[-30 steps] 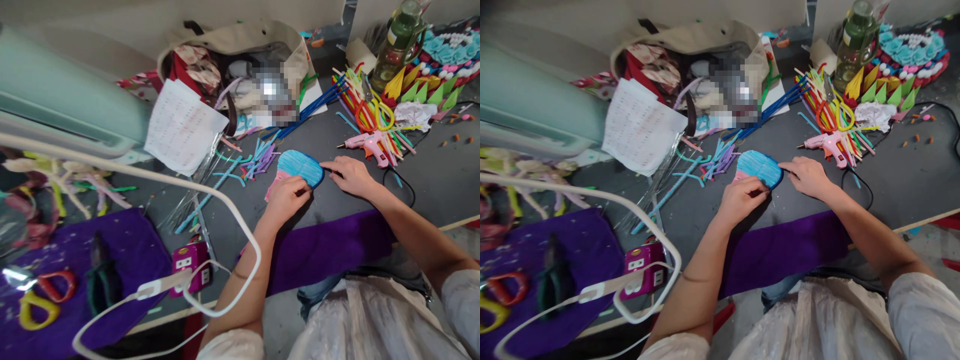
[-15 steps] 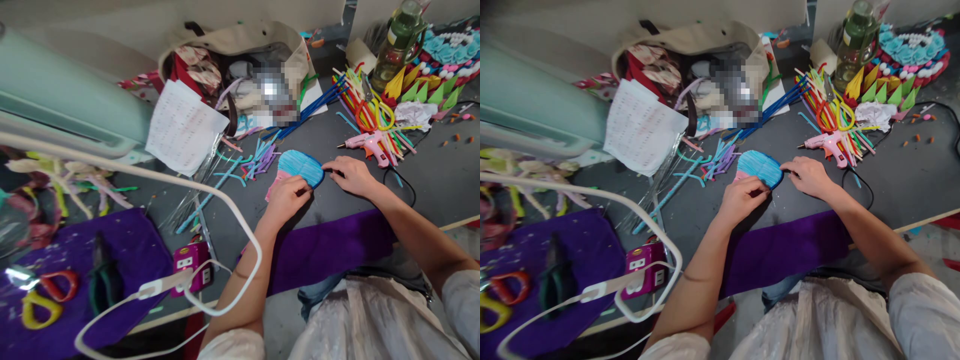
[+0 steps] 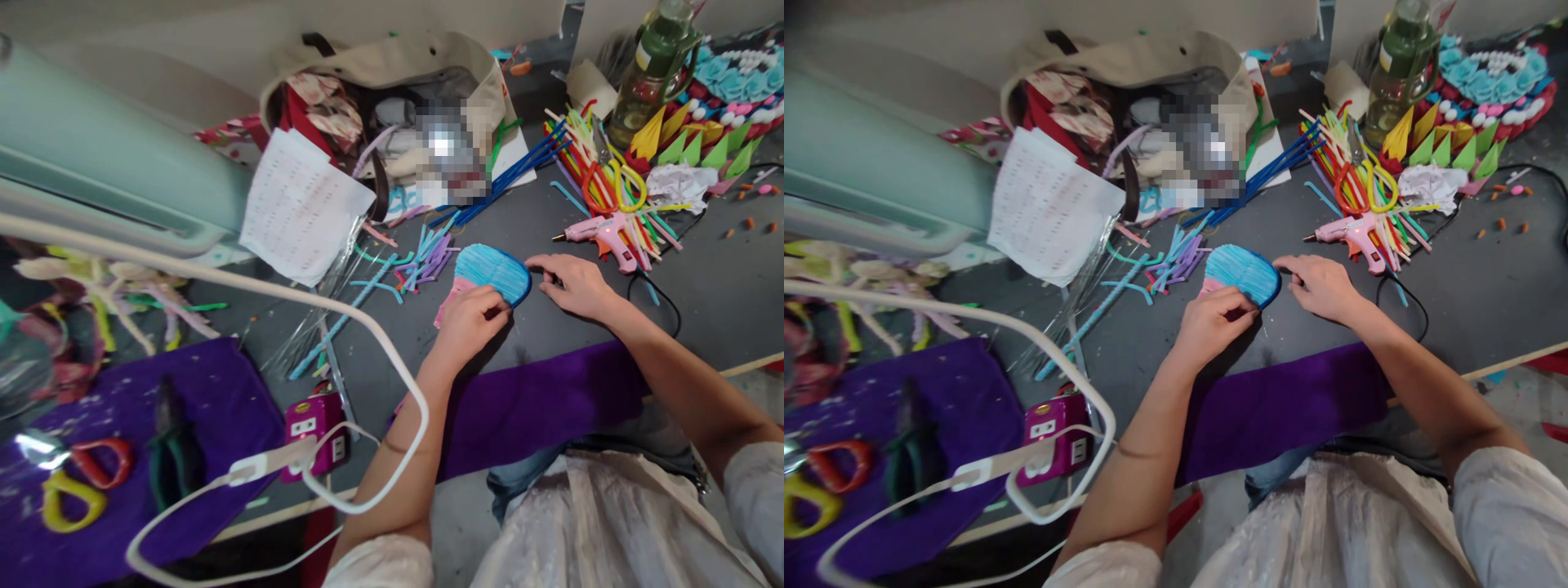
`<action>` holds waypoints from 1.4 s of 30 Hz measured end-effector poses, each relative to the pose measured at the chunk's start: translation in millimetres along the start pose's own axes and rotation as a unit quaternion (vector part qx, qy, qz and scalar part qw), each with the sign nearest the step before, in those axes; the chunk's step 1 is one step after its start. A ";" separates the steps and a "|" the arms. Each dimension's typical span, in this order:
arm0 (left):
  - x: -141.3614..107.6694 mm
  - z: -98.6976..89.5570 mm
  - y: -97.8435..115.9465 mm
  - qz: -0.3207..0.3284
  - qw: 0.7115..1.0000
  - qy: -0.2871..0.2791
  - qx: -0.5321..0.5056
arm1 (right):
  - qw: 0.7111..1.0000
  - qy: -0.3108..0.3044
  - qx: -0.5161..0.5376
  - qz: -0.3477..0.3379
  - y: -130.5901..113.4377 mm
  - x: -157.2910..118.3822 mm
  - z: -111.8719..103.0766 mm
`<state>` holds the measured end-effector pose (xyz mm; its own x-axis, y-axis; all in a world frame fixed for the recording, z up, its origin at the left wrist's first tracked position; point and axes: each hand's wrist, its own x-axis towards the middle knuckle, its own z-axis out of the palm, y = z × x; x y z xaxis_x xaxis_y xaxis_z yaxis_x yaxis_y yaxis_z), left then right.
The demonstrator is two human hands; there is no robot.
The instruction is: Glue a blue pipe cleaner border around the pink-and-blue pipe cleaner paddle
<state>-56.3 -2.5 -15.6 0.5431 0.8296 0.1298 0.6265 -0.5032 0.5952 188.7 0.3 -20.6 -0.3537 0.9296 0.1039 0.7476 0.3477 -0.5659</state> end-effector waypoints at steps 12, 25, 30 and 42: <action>-0.8 0.5 -0.7 -0.003 1.000 -0.001 -0.009 | 0.997 -0.020 -0.080 0.003 -4.1 1.1 1.2; -0.8 0.1 0.2 -0.007 1.000 0.001 -0.002 | 0.999 -0.013 -0.052 -0.003 -2.9 -0.3 0.0; -0.3 0.4 -0.9 -0.006 1.000 -0.001 -0.004 | 1.000 -0.003 -0.018 -0.011 -1.3 -1.4 -1.8; -0.7 0.3 -1.4 -0.005 1.000 -0.003 -0.009 | 1.000 0.018 0.010 -0.022 2.0 -2.2 0.2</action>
<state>-57.4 -2.4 -16.8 0.5394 0.8337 0.1187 0.6220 -0.4894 0.6112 190.9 -1.0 -22.2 -0.3659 0.9172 0.1579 0.7200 0.3865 -0.5764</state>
